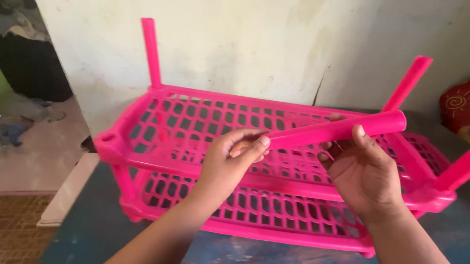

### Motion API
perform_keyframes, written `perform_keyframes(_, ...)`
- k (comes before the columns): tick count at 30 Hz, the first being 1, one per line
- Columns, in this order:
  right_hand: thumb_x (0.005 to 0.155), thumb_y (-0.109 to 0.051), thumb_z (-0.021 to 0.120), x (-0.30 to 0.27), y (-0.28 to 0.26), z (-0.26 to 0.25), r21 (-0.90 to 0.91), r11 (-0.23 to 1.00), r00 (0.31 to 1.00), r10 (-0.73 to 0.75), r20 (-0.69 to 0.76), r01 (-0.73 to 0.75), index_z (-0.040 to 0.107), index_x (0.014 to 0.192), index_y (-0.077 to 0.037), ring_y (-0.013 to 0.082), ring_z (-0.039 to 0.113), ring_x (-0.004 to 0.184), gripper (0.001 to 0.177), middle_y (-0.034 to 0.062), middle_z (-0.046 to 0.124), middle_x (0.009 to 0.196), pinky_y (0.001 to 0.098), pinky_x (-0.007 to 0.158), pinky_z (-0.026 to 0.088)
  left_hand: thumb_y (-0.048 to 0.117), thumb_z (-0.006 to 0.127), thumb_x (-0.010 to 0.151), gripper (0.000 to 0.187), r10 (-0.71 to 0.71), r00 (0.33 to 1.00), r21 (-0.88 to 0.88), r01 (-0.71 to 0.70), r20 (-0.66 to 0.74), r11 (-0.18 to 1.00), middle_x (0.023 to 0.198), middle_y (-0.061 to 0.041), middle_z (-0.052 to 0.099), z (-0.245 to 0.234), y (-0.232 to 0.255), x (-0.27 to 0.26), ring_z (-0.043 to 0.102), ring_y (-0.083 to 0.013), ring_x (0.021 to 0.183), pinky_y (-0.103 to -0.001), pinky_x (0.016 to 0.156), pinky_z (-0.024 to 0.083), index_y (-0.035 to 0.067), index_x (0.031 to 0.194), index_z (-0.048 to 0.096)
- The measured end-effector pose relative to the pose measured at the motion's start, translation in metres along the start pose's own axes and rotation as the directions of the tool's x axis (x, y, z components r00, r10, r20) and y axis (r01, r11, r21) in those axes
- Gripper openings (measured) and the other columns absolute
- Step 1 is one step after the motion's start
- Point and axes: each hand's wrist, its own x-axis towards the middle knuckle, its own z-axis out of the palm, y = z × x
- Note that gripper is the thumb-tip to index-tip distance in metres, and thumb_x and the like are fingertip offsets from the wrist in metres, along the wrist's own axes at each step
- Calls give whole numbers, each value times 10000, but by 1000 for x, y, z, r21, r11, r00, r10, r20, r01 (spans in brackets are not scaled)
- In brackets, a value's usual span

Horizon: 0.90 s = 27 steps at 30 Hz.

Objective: The person assembles a pink plastic two-tier dish rack by inserting four cylindrical legs into the corner sockets of the top and bottom trays. The person aligns each leg and pushes it into place, completing the assembly of the rack.

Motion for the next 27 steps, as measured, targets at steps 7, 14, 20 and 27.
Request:
perform_keyframes(7,961,-320,668,-1,47,79,7,999,996,-52,-76,52,635,1265,-81,187,602,1011,388,38,669,1107,383,914,479,220,714,943,370,26,992,-24,-23,126,999,1035,-97,765,-92,26,-6,728,-132,975,-295,863,598,-30,1215,688)
perform_keyframes(14,919,-296,716,-9,62,130,-96,993,993,-76,-92,67,633,1234,-78,183,629,1018,392,56,676,1095,367,910,504,186,706,944,351,20,992,7,-21,127,1000,1112,-71,758,-133,40,-12,706,-112,1060,-274,920,562,-9,1235,690)
perform_keyframes(20,919,-296,707,-3,64,145,-175,984,993,-51,-110,31,628,1219,-71,173,613,1012,384,53,671,1072,366,895,506,159,712,915,361,-2,998,111,-5,68,994,1113,-64,755,-142,43,-15,713,-123,1034,-275,892,564,24,1249,691)
perform_keyframes(27,993,-318,613,13,66,145,-66,995,998,-68,9,69,645,1185,-9,222,595,1025,365,101,657,1059,398,930,455,129,725,893,372,38,999,117,-42,40,992,1153,-64,749,-145,29,-17,720,-131,1060,-288,912,597,15,1245,678)
